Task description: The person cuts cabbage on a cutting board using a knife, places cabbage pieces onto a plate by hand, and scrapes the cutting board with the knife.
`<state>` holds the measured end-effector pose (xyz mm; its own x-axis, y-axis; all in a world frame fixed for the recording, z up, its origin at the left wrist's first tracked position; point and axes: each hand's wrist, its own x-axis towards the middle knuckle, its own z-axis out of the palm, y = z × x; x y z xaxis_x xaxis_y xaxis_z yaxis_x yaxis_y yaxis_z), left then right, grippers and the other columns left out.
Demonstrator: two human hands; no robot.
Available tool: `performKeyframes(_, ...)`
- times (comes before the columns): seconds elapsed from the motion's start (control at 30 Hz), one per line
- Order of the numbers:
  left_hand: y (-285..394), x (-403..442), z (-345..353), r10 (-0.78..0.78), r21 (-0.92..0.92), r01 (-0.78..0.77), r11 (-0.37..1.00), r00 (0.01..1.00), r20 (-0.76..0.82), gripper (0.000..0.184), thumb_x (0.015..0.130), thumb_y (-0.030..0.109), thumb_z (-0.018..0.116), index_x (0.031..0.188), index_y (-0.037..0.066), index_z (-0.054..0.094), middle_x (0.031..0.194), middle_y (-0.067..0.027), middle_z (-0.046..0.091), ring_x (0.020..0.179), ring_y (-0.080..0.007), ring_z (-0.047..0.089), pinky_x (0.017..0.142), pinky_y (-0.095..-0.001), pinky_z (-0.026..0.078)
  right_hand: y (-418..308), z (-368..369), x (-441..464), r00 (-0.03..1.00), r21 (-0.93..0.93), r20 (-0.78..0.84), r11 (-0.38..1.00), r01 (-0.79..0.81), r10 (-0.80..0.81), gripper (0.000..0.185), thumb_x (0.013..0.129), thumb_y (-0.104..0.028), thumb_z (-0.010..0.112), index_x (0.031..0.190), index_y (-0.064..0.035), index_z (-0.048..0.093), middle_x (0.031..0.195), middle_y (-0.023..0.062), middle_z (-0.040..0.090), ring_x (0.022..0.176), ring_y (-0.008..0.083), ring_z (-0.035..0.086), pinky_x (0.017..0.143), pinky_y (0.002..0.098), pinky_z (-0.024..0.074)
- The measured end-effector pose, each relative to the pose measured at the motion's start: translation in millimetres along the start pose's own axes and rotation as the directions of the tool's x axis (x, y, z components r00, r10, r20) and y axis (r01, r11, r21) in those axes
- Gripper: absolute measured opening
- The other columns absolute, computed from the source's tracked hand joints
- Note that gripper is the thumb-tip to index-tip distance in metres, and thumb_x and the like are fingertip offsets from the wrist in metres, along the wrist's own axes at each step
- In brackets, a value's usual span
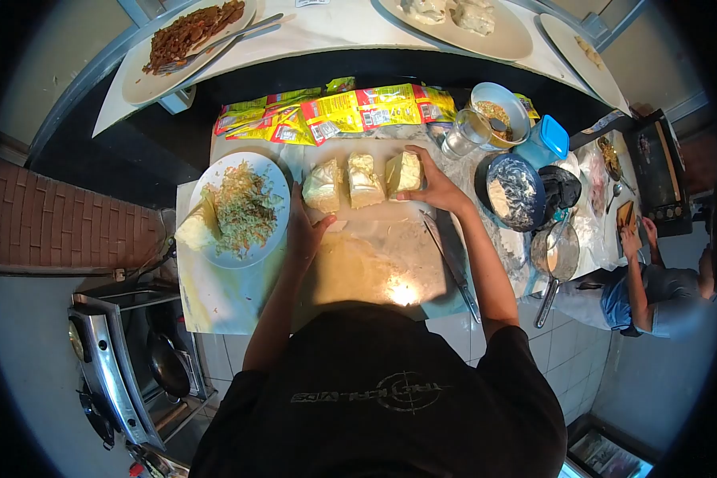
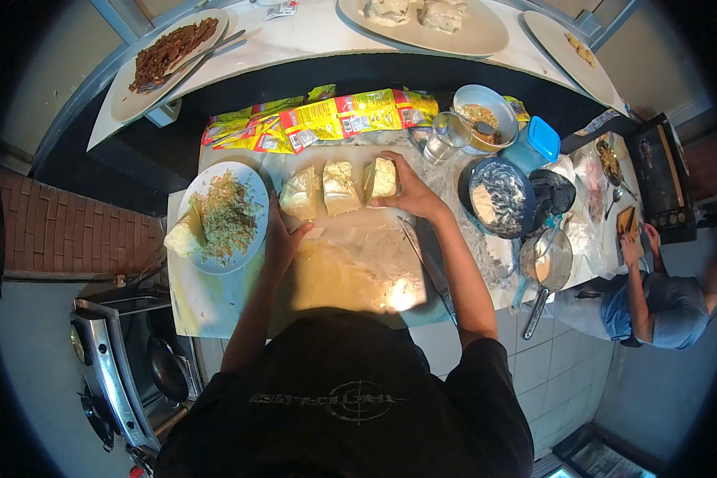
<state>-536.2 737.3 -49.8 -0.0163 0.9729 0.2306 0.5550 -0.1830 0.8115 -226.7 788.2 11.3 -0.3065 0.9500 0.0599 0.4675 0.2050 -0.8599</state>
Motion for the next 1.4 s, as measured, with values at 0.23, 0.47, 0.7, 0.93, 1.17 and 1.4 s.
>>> performKeyframes(0.23,3.4,-3.8,-2.3,-0.017,-0.015,0.017,1.0,1.0,0.012,0.102,0.067,0.011,0.085,0.145,-0.01,0.023,0.146,-0.0315,0.035,0.136,-0.0431,0.036,0.114,-0.0427,0.03,18.6,8.2,-53.9,0.9,0.106,-0.336,0.96,-0.258,0.279,0.056,0.089,-0.023,0.068,0.136,-0.0033,0.044,0.127,0.021,0.054,0.118,0.0351,0.054,0.098,0.0416,0.0442)
performKeyframes(0.47,20.1,-30.4,-14.2,-0.117,0.012,0.117,0.993,0.993,0.013,0.091,0.078,0.014,0.077,0.147,-0.005,0.02,0.143,-0.0291,0.035,0.134,-0.0426,0.034,0.114,-0.048,0.029,-12.1,20.5,-132.8,0.891,-0.294,-0.406,0.894,-0.339,0.204,0.037,0.086,-0.01,0.066,0.12,-0.0033,0.056,0.109,0.0225,0.057,0.101,0.0423,0.056,0.09,0.047,0.0462)
performKeyframes(0.7,17.8,-59.3,-21.5,-0.107,0.075,0.101,0.992,0.991,0.083,0.082,0.083,0.016,0.072,0.146,-0.002,0.024,0.142,-0.027,0.036,0.133,-0.0415,0.035,0.113,-0.0481,0.029,20.4,40.0,-153.9,0.841,-0.35,-0.489,0.832,-0.431,0.23,0.033,0.088,-0.003,0.059,0.119,0.0033,0.052,0.11,0.0234,0.054,0.102,0.0437,0.053,0.087,0.0496,0.0453)
performKeyframes(0.93,16.8,-62.2,-27.4,-0.047,0.118,0.035,0.992,0.993,0.104,0.074,0.084,0.015,0.07,0.143,-0.002,0.029,0.139,-0.025,0.039,0.132,-0.0414,0.037,0.112,-0.0474,0.03,-3.3,38.6,-121.4,0.817,-0.508,-0.575,0.799,-0.32,-0.038,0.041,0.085,0.004,0.057,0.126,0.0013,0.051,0.115,0.0225,0.051,0.105,0.0424,0.052,0.091,0.0471,0.0444)
performKeyframes(1.17,15.1,-79.6,-29.7,0.008,0.236,-0.04,0.971,0.991,0.135,0.041,0.088,0.011,0.065,0.124,-0.001,0.049,0.126,-0.0221,0.048,0.122,-0.0394,0.045,0.105,-0.0465,0.036,-17.6,94.5,-106.3,0.947,-0.456,-0.288,0.89,-0.005,-0.142,0.046,0.081,0.006,0.057,0.126,0.0014,0.053,0.125,0.0228,0.051,0.118,0.0407,0.05,0.101,0.0442,0.0436)
performKeyframes(1.4,2.3,-103.1,-119.2,-0.015,0.212,0.02,0.977,1.0,-0.023,0.026,0.091,0.007,0.058,0.117,0.003,0.056,0.116,-0.0176,0.056,0.111,-0.0372,0.054,0.097,-0.0438,0.043,-23.1,120.7,-131.1,0.98,-0.377,-0.138,0.923,0.078,-0.14,0.038,0.085,0.006,0.055,0.122,0.0006,0.058,0.128,0.0201,0.052,0.118,0.0385,0.051,0.1,0.0435,0.0445)
